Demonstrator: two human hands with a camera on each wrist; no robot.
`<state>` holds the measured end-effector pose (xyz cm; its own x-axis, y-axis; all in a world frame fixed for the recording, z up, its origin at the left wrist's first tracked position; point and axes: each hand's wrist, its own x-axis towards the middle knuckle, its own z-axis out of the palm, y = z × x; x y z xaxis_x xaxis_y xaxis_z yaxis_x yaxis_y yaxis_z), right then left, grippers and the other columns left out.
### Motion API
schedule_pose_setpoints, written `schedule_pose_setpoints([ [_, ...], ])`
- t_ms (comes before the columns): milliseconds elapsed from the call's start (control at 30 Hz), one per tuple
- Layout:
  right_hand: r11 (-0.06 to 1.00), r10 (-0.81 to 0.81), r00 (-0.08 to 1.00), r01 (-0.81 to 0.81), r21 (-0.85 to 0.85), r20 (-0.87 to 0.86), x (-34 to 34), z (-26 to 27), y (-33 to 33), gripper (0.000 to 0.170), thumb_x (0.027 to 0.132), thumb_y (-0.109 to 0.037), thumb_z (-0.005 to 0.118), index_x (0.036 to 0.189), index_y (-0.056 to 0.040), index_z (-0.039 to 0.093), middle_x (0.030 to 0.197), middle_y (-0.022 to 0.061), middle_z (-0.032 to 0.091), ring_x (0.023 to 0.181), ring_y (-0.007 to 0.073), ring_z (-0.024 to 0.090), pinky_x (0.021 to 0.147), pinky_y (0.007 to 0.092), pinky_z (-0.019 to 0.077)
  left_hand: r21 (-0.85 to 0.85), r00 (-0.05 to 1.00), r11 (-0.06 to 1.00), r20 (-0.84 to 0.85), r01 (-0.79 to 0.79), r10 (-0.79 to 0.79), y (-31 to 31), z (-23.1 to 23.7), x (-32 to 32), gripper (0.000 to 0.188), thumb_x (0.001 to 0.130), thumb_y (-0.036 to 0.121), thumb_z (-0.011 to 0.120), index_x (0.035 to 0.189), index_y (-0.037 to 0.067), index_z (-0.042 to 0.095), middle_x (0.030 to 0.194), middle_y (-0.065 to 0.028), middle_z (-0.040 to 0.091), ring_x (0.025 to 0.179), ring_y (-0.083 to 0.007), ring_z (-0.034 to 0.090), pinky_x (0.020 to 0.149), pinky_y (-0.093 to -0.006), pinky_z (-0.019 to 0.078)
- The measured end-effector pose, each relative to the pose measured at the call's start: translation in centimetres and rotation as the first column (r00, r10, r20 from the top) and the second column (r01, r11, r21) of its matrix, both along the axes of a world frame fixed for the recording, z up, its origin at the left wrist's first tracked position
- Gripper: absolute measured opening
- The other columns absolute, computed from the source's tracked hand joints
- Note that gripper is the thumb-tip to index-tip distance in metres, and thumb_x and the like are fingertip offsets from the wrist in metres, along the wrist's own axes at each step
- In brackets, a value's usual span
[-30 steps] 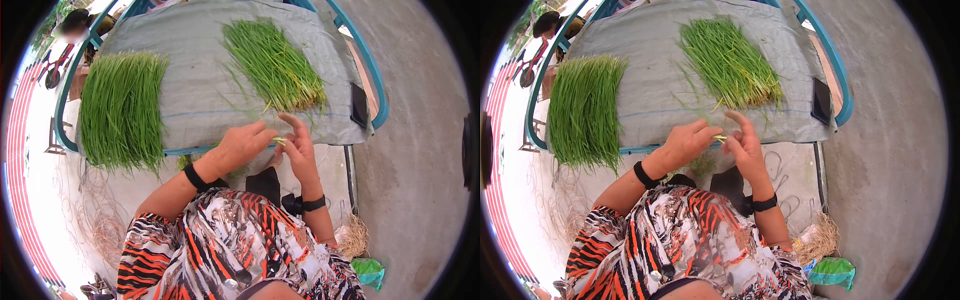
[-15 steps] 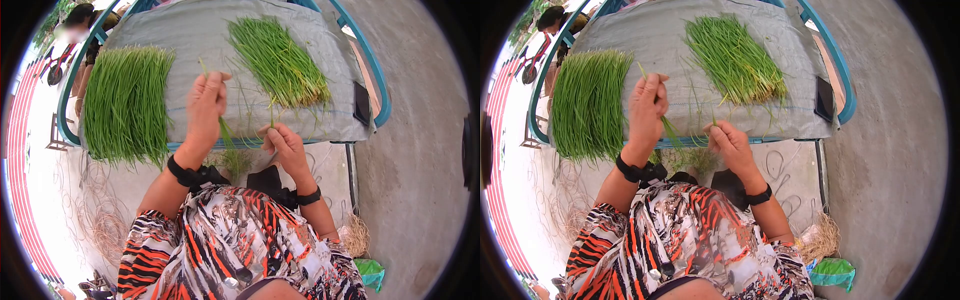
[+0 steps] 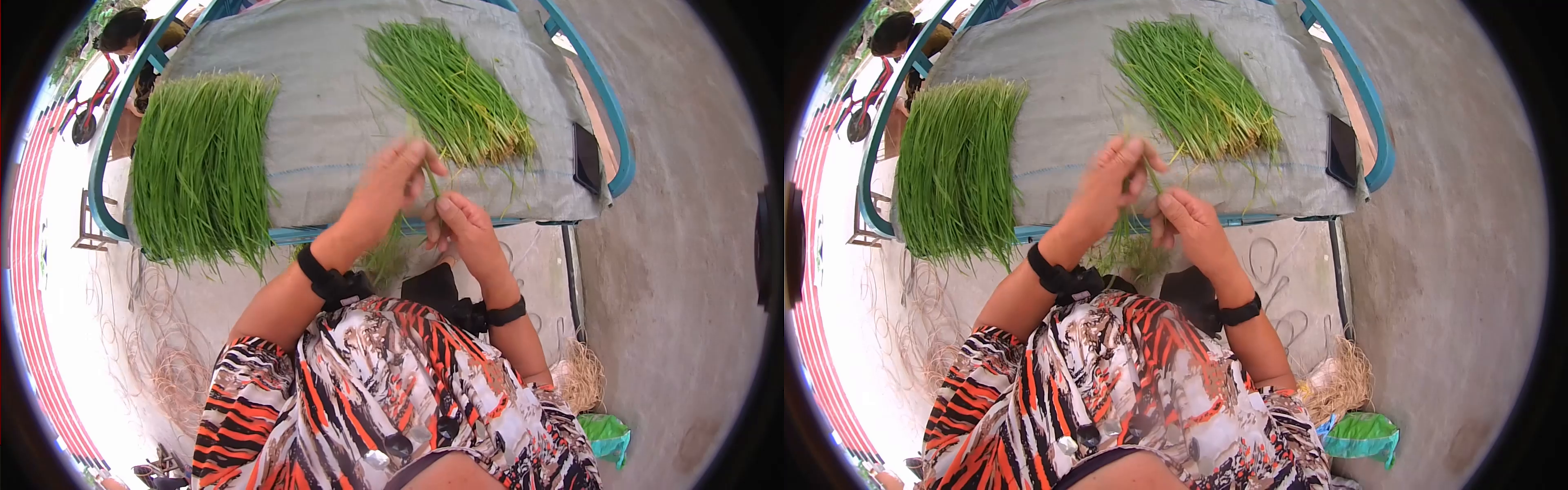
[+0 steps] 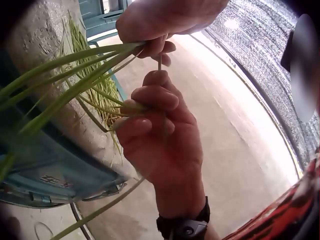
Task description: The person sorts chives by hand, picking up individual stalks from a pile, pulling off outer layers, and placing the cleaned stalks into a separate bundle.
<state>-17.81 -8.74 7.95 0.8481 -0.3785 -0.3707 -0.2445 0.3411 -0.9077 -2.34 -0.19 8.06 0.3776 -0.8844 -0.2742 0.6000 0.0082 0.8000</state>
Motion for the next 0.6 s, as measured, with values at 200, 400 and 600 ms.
schedule_pose_setpoints([
  [200,0.969,-0.005,0.999,0.013,0.247,-0.034,-2.3,-1.9,-0.7,0.029,0.098,-0.029,0.047,0.091,-0.0043,0.059,0.071,-0.0003,0.056,0.059,0.008,0.053,0.057,0.0232,0.047,-0.06,0.911,0.914,-0.129,-0.401,0.391,-0.8,-2.9,4.5,0.02,0.101,0.022,0.043,0.096,0.004,0.052,0.079,-0.003,0.056,0.056,-0.0054,0.042,0.042,-0.0167,0.0324],
  [400,0.917,-0.052,0.999,0.048,0.397,0.001,-4.1,-2.0,-1.0,0.027,0.097,-0.029,0.049,0.089,-0.0044,0.058,0.068,-0.0013,0.05,0.054,0.0069,0.045,0.064,0.0278,0.0526,-0.061,0.846,0.858,-0.217,-0.51,0.487,-0.1,-6.3,8.0,0.019,0.101,0.019,0.042,0.098,0.003,0.05,0.085,-0.0057,0.054,0.06,-0.0066,0.043,0.042,-0.0172,0.0325],
  [600,0.932,-0.056,0.998,0.067,0.355,-0.041,-6.8,-2.6,-1.4,0.027,0.097,-0.028,0.049,0.088,-0.0046,0.057,0.067,-0.0012,0.049,0.054,0.0076,0.046,0.064,0.0273,0.0523,-0.027,0.817,0.849,-0.289,-0.527,0.498,0.7,-8.5,8.3,0.018,0.1,0.018,0.042,0.098,0.002,0.05,0.085,-0.0064,0.053,0.059,-0.0074,0.042,0.042,-0.018,0.033],
])
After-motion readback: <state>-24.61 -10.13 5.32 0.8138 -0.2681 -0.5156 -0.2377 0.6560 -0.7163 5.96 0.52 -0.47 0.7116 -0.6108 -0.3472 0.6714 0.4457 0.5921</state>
